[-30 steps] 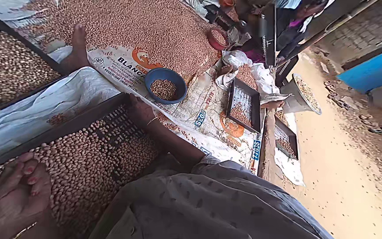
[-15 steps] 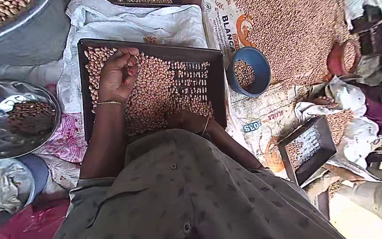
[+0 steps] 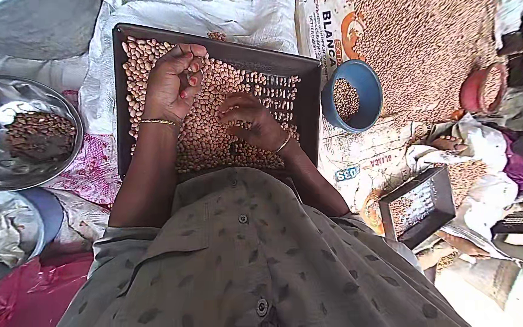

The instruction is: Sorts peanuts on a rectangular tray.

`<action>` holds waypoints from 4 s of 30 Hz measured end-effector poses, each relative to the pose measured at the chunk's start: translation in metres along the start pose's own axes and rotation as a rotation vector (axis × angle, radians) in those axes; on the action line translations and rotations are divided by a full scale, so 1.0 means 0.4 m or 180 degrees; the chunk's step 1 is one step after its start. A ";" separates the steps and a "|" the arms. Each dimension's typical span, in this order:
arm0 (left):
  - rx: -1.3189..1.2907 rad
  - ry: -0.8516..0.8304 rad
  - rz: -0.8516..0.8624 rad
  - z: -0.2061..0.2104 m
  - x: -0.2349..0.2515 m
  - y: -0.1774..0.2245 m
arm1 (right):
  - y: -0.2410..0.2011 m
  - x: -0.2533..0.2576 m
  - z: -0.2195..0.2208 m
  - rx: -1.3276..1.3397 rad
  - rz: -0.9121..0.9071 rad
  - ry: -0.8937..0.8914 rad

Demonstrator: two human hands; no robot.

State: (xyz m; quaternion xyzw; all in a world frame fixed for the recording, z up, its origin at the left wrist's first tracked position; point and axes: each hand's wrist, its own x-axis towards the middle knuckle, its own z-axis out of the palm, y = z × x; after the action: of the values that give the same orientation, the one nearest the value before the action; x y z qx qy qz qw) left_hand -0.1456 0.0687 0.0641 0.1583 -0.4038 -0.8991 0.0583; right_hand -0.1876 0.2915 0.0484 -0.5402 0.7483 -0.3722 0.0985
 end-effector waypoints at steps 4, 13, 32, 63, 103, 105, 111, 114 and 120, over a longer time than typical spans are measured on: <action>0.0093 0.0148 -0.0037 -0.011 0.008 0.004 | -0.005 0.042 0.072 -0.0828 0.0162 -0.0968; 0.0042 0.0055 -0.0007 -0.002 0.005 0.011 | 0.057 -0.174 -0.205 0.0304 0.1959 -0.0568; 0.0243 -0.0074 -0.0195 0.012 0.001 -0.005 | -0.036 0.021 0.056 -0.1914 0.2026 -0.0417; -0.0347 0.0290 -0.0038 0.003 0.008 -0.002 | 0.066 -0.135 -0.207 0.0650 0.1772 -0.0519; -0.0397 0.0168 0.0110 -0.010 0.009 0.013 | 0.082 -0.081 -0.197 -0.0200 0.1787 -0.0699; -0.0382 0.0139 0.0104 -0.010 0.012 0.009 | 0.061 -0.078 -0.203 0.0151 0.1553 -0.0709; -0.0321 0.0209 0.0101 -0.015 0.012 0.005 | 0.084 0.099 -0.092 -0.0376 0.0920 -0.0010; -0.0283 0.0224 0.0101 -0.018 0.013 0.009 | 0.095 0.154 0.000 -0.0798 0.0998 -0.0186; -0.0381 0.0152 0.0132 -0.018 0.012 0.013 | 0.087 0.141 0.061 -0.1286 0.1154 -0.0072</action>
State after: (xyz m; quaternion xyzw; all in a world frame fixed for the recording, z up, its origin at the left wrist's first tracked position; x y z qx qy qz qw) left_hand -0.1479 0.0588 0.0624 0.1675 -0.3510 -0.9163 0.0959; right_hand -0.2220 0.2354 0.0225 -0.4102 0.8907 -0.1856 0.0621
